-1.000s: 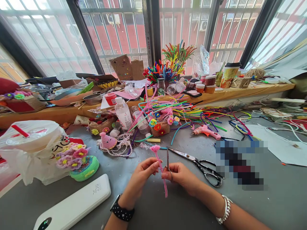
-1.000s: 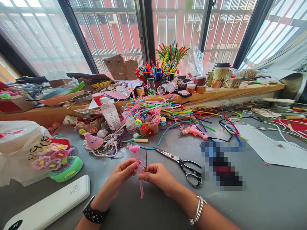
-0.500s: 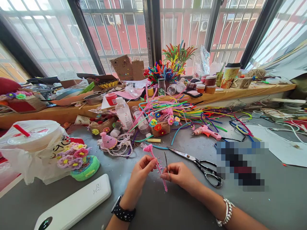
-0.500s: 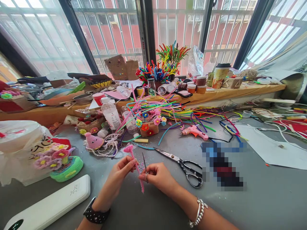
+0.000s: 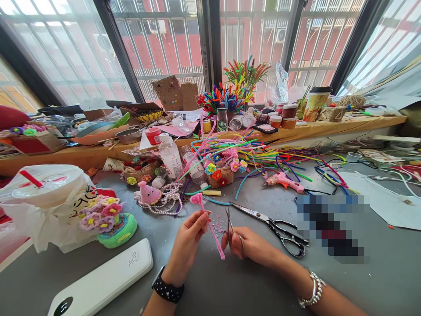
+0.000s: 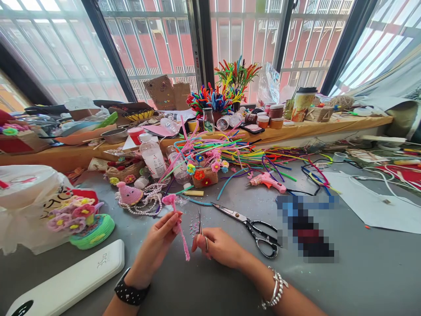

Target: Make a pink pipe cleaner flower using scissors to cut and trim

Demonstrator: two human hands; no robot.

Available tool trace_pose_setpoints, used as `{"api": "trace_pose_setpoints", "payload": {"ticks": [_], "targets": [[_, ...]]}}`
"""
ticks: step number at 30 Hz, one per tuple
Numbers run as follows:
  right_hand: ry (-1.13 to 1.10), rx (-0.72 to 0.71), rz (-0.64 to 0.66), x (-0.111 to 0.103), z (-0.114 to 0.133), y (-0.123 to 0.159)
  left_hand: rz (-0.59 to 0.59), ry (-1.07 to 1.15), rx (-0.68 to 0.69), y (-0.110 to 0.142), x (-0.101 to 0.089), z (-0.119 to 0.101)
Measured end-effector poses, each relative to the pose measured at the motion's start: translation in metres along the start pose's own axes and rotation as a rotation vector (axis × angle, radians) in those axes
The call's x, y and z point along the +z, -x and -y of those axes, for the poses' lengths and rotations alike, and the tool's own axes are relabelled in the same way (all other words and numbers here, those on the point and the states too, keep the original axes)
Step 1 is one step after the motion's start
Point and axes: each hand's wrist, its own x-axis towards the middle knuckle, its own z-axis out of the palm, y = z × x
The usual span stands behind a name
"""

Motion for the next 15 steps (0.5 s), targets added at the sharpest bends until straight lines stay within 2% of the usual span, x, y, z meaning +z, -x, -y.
{"api": "trace_pose_setpoints", "payload": {"ticks": [4, 8, 11, 15], "targets": [[0.16, -0.017, 0.155, 0.0, 0.0017, 0.003, -0.007, 0.024, 0.008, -0.0001, 0.0005, -0.001], [0.193, -0.023, 0.267, 0.0009, 0.0029, 0.0045, -0.006, -0.005, -0.001, 0.001, 0.0021, -0.0015], [0.206, -0.02, 0.287, 0.0014, 0.0033, 0.0045, 0.022, -0.041, -0.008, 0.0021, 0.0033, -0.0017], [0.188, -0.027, 0.244, 0.0042, 0.0, 0.0035, 0.046, -0.089, 0.006, 0.0024, 0.0033, -0.0009]]}}
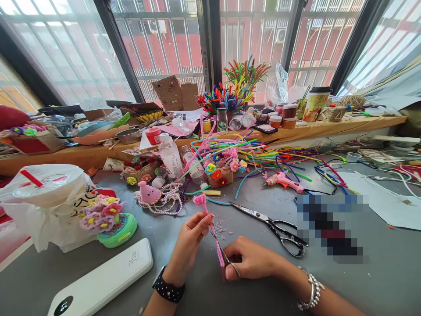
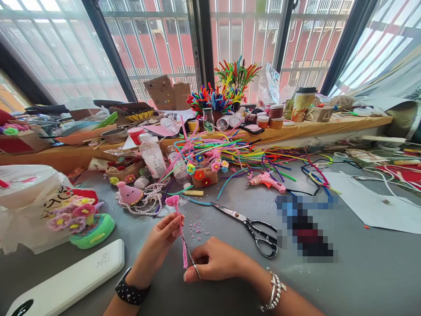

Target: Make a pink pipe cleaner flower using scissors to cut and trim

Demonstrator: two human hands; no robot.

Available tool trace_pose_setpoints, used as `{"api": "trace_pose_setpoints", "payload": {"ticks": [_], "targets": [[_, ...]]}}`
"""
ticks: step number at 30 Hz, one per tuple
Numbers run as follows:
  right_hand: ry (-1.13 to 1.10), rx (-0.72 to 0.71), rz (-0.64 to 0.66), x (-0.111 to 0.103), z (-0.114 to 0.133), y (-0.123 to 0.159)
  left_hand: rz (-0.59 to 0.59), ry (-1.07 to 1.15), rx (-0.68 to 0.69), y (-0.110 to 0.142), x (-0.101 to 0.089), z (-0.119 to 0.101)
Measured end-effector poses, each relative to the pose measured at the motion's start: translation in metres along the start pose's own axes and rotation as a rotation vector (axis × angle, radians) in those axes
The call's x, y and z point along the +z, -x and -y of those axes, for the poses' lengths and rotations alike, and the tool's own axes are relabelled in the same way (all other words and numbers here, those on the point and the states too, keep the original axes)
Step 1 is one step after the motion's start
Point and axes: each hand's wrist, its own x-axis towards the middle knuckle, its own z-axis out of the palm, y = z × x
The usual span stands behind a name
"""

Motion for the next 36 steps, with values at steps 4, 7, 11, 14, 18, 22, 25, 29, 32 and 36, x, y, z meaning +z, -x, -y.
{"api": "trace_pose_setpoints", "payload": {"ticks": [4, 7, 11, 14, 18, 22, 25, 29, 32, 36], "targets": [[-0.058, -0.02, -0.073, 0.006, -0.004, -0.003, -0.032, -0.002, 0.018, -0.001, -0.001, 0.002], [-0.069, 0.008, -0.131, 0.009, -0.006, -0.006, -0.061, 0.013, 0.05, -0.001, -0.002, 0.003], [-0.028, 0.009, -0.226, 0.013, -0.006, -0.01, -0.096, 0.03, 0.069, -0.002, -0.003, 0.002], [0.014, 0.013, -0.273, 0.014, -0.007, -0.011, -0.105, 0.035, 0.068, -0.001, -0.002, 0.0], [0.08, 0.056, -0.326, 0.012, -0.006, -0.012, -0.104, -0.068, 0.11, 0.001, 0.001, -0.002], [0.198, 0.084, -0.431, 0.006, -0.003, -0.009, -0.009, -0.346, 0.198, 0.005, 0.006, -0.002], [0.232, 0.099, -0.465, 0.005, -0.004, -0.008, 0.083, -0.558, 0.193, 0.009, 0.011, 0.0], [0.237, 0.113, -0.486, 0.006, -0.007, -0.009, 0.142, -0.611, 0.169, 0.01, 0.012, 0.002], [0.177, 0.119, -0.475, 0.006, -0.005, -0.009, 0.167, -0.55, 0.142, 0.009, 0.012, 0.001], [-0.001, 0.086, -0.378, 0.004, -0.002, -0.009, 0.231, -0.43, 0.081, 0.007, 0.012, -0.003]]}}
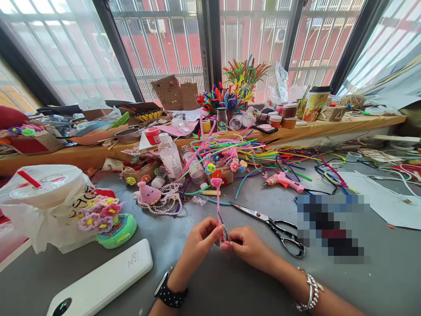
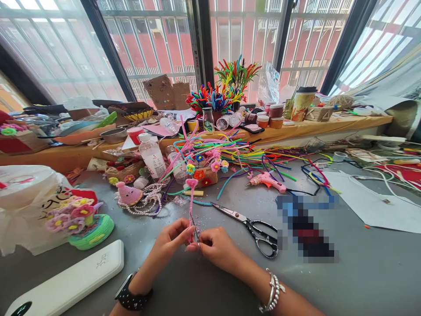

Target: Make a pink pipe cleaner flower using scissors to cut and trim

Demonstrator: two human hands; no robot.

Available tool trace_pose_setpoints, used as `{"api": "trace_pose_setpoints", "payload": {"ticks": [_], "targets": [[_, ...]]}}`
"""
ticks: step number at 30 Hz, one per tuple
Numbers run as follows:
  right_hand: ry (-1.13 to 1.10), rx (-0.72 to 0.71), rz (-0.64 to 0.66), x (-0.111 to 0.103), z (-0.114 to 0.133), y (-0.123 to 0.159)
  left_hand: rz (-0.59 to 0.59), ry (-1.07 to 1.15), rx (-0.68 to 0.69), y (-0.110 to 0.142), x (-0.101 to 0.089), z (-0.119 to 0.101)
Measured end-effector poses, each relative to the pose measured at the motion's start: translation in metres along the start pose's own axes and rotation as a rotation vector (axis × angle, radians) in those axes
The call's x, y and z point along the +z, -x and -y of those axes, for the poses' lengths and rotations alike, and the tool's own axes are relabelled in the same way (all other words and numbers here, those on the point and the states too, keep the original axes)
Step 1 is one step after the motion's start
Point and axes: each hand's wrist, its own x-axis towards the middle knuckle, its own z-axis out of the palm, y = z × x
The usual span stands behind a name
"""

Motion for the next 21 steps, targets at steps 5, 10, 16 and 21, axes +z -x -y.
{"api": "trace_pose_setpoints", "payload": {"ticks": [5, 10, 16, 21], "targets": [[-0.089, -0.029, 0.06, 0.001, -0.0023, 0.0015, 0.047, 0.078, -0.035, -0.0013, -0.0019, 0.0019], [-0.106, -0.074, 0.111, -0.0018, -0.0015, 0.0035, 0.054, 0.075, -0.043, -0.0018, -0.0022, 0.0024], [-0.054, -0.066, 0.122, -0.0074, 0.0031, 0.0043, 0.081, 0.067, -0.06, -0.002, -0.0037, 0.0026], [-0.063, -0.034, 0.063, -0.0058, 0.0033, 0.0029, 0.08, 0.033, -0.063, -0.0013, -0.004, 0.0029]]}}
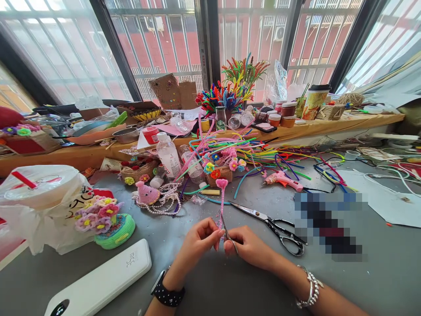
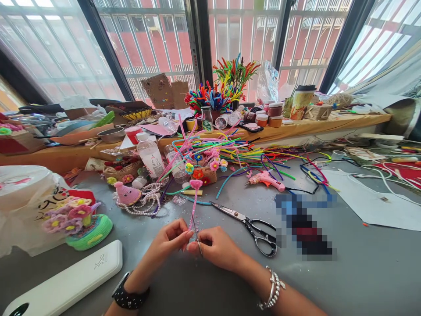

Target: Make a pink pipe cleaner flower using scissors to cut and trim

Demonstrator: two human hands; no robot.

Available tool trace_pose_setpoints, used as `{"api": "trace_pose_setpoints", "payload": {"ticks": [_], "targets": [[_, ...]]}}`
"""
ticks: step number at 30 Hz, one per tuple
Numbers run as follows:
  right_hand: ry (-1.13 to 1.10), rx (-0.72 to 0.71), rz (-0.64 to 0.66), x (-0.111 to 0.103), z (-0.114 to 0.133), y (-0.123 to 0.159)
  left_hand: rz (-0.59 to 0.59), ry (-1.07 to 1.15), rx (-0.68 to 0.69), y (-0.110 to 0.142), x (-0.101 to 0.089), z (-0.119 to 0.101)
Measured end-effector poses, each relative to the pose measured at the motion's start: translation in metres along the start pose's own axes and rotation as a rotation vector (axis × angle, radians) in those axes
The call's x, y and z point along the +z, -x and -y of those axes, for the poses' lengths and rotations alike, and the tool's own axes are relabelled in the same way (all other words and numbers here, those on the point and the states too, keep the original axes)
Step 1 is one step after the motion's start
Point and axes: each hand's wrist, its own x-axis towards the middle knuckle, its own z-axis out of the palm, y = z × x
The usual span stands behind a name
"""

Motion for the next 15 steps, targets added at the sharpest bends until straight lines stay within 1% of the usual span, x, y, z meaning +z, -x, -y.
{"api": "trace_pose_setpoints", "payload": {"ticks": [4, 10, 15], "targets": [[-0.023, 0.033, -0.042, 0.002, 0.0011, -0.0011, -0.017, 0.008, 0.007, 0.0002, 0.0004, -0.0017], [-0.077, 0.038, -0.092, 0.0047, 0.0024, -0.0015, -0.016, 0.022, 0.019, -0.0009, 0.0007, 0.0004], [-0.042, 0.03, -0.069, 0.0064, -0.0007, -0.0023, -0.031, 0.055, 0.042, 0.0001, 0.0015, 0.0004]]}}
